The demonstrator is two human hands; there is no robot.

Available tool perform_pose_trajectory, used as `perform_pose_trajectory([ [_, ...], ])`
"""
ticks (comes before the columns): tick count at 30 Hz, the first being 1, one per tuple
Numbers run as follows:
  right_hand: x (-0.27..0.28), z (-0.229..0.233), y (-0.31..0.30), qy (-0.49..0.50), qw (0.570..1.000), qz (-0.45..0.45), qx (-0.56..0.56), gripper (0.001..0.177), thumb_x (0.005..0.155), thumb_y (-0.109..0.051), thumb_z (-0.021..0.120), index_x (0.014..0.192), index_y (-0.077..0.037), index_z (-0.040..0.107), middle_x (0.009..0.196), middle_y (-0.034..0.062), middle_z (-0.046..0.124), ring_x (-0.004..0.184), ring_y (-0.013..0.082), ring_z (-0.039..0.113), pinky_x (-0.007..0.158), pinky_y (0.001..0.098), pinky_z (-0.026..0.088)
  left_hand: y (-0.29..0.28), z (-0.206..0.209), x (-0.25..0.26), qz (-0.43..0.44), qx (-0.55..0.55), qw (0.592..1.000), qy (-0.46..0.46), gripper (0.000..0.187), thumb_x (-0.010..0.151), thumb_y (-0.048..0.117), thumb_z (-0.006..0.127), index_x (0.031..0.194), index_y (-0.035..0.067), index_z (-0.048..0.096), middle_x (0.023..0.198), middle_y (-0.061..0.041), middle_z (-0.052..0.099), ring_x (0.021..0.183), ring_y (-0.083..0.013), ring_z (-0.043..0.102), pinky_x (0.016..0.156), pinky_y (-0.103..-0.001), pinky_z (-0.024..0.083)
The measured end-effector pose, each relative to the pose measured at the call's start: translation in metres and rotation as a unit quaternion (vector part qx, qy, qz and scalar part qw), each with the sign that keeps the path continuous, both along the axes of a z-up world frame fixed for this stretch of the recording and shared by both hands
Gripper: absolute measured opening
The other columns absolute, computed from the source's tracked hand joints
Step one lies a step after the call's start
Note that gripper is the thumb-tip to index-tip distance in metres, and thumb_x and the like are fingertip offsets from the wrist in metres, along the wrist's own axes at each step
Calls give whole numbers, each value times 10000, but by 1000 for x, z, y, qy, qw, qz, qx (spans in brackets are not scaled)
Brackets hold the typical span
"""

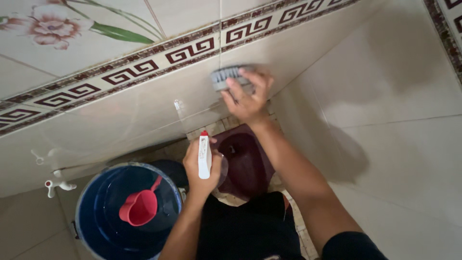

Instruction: The person is cleaning the bathroom wall tiles using a spray bottle and a brush. The person sprays the liquid onto the tiled surface and then scrubs the patterned tiles repeatedly with the brush.

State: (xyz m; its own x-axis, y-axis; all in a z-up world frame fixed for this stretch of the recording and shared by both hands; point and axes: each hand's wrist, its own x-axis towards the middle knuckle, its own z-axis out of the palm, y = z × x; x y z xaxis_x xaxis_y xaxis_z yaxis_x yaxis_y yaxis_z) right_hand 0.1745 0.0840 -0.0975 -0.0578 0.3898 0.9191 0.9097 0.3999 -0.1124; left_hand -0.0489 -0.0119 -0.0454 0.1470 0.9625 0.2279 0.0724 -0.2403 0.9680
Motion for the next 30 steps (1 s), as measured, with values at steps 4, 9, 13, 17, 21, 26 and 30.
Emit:
perform_pose_trajectory([
  [4, 8, -46, 14, -98, 995, 14, 4, 426, 882, -285, 908, 1239, -235, 682, 1289, 91, 510, 1168, 240, 482, 945, 482, 420, -1, 5, 0, 12, 25, 999, 18, 299, 777, -29, 653, 1073, 10, 663, 836, -82, 635, 725, -180, 628, 735, -303, 537],
  [9, 22, -137, -24, -125, 943, -10, -307, 560, 744, -68, 813, 1247, -304, 742, 1303, 21, 629, 967, 259, 518, 887, 418, 472, -5, 9, -11, 11, 60, 998, 31, 298, 793, -16, 638, 1090, 6, 646, 925, -102, 670, 800, -215, 661, 779, -320, 541],
  [13, 41, -164, -34, 102, 945, -8, -312, 513, 868, -59, 765, 1338, -244, 671, 1321, 146, 601, 1012, 282, 594, 911, 401, 523, -6, 9, -17, 19, 96, 994, 42, 338, 779, -8, 619, 1117, -10, 639, 965, -125, 673, 845, -257, 664, 819, -348, 536],
  [17, 50, -170, -36, 214, 955, -38, -201, 592, 922, -163, 771, 1458, -92, 529, 1346, 193, 581, 1041, 326, 648, 950, 418, 530, -14, 7, -17, 12, 32, 999, 36, 307, 764, -18, 612, 1068, -3, 651, 910, -110, 678, 763, -236, 654, 767, -331, 541],
  [21, 66, -176, -19, 559, 764, -195, -256, 840, 994, -317, 715, 1644, -19, 273, 1032, 211, 717, 852, 230, 655, 831, 374, 554, -17, 14, -8, 12, 41, 999, 11, 327, 766, -29, 605, 1091, -23, 641, 964, -120, 687, 755, -235, 647, 742, -324, 535],
  [26, 69, -169, -2, 671, 717, -128, -138, 795, 983, -384, 659, 1569, 0, 283, 1229, 104, 639, 939, 178, 681, 826, 313, 571, -23, 16, 3, -5, 68, 997, 30, 288, 783, -38, 606, 1068, -16, 642, 950, -111, 677, 806, -232, 648, 797, -329, 533],
  [30, 7, -156, -7, 563, 792, -158, -174, 744, 1048, -364, 665, 1611, 8, 352, 1224, 165, 669, 1019, 199, 625, 879, 361, 515, -27, 18, 19, -24, 52, 998, 31, 282, 762, -34, 630, 1043, -13, 648, 911, -115, 661, 787, -233, 641, 784, -330, 532],
])
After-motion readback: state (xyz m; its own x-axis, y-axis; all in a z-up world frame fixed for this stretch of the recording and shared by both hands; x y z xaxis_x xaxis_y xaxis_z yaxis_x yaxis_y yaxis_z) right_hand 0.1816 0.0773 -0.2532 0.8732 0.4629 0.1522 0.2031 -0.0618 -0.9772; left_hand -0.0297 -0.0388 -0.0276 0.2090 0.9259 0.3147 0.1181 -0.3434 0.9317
